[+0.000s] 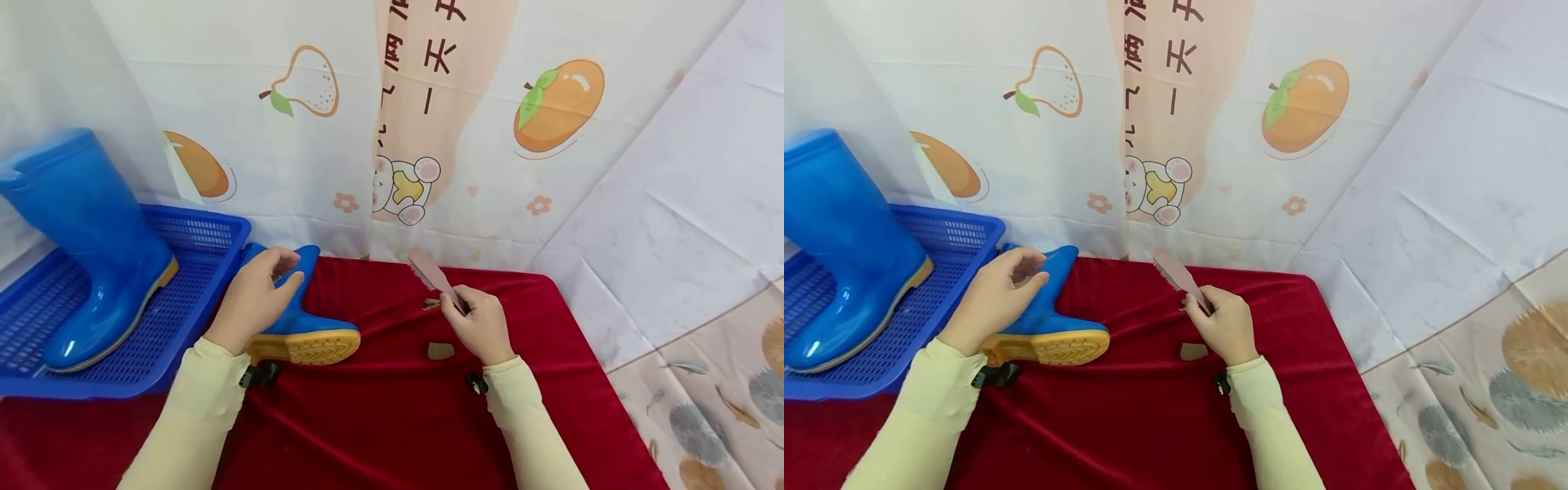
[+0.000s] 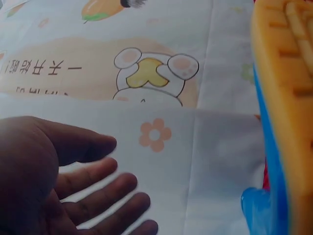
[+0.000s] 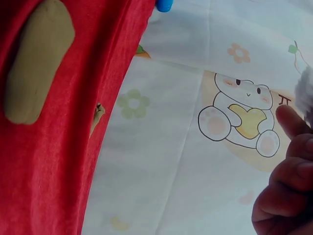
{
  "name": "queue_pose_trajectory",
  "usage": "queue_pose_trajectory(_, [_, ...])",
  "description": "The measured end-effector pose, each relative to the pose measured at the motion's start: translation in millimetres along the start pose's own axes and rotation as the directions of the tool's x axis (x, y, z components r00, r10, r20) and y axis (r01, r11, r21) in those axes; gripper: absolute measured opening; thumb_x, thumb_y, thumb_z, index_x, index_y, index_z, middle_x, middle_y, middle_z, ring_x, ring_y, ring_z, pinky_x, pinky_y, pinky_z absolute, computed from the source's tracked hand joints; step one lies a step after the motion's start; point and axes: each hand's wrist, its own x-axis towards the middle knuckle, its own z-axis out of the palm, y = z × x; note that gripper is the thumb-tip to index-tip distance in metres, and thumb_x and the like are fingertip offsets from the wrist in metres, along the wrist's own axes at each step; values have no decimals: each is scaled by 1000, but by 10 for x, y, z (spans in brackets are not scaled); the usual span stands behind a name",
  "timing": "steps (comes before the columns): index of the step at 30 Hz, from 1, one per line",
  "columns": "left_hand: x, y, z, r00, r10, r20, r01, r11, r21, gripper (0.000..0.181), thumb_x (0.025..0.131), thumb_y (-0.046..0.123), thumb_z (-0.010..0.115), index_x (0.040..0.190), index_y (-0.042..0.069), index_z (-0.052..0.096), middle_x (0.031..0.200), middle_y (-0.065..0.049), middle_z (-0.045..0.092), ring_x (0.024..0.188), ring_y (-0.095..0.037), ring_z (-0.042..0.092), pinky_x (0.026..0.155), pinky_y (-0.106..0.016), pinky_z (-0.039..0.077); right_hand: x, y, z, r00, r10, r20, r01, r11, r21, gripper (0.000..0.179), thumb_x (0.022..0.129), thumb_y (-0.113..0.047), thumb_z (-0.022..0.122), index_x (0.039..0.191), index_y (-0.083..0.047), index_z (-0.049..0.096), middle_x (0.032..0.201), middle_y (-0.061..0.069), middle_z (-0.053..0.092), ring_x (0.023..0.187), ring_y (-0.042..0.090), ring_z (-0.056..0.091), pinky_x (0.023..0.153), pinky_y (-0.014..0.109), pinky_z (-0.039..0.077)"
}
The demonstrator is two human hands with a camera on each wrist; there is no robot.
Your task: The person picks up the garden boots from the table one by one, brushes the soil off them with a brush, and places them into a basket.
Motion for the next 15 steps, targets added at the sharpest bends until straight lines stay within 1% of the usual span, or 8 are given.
queue_pose_trajectory(4, [1,-31,-51,996,-87,26,86,995,44,38,105,28,59,135,5,58,133,-20,61,120,-38,60,102,-60,49,-17,14,0,999,33,-19,-33,999,18,30,95,-14,68,68,-20,57,55,-10,36,50,5,31,46,22,27])
queue_pose_trajectory(6, [6,-66,-79,990,-128,54,124,990,71,43,105,29,59,139,1,55,135,-23,59,121,-41,59,103,-61,48,-28,5,-5,999,31,-25,-31,999,19,29,94,-13,68,68,-20,58,55,-11,37,50,4,31,46,22,28])
queue_pose_trajectory(8, [7,-106,-107,982,-170,87,160,981,111,49,105,30,58,141,-3,51,138,-27,56,123,-44,57,104,-63,47,-36,-10,-14,999,24,-24,-24,1000,17,26,93,-13,69,70,-19,60,56,-12,38,50,4,32,46,21,28])
queue_pose_trajectory(11, [6,-184,-148,962,-233,139,207,961,182,58,105,31,57,145,-10,45,140,-34,52,123,-50,53,102,-66,46,-43,-27,-22,1000,15,-13,-15,1000,11,24,92,-12,70,71,-19,61,56,-13,37,51,4,33,46,21,28])
queue_pose_trajectory(13, [8,-228,-168,942,-283,178,238,942,236,63,105,31,56,147,-13,41,142,-39,48,125,-54,51,102,-68,45,-40,-32,-23,1000,13,-4,-13,1000,3,23,92,-13,70,71,-19,61,56,-13,37,51,4,32,46,22,28])
queue_pose_trajectory(15, [15,-273,-181,922,-324,214,256,922,291,66,106,31,53,148,-17,36,144,-43,44,127,-58,48,103,-69,44,-36,-36,-23,1000,14,2,-14,1000,-4,22,92,-14,70,72,-18,61,57,-13,37,50,4,32,46,22,28])
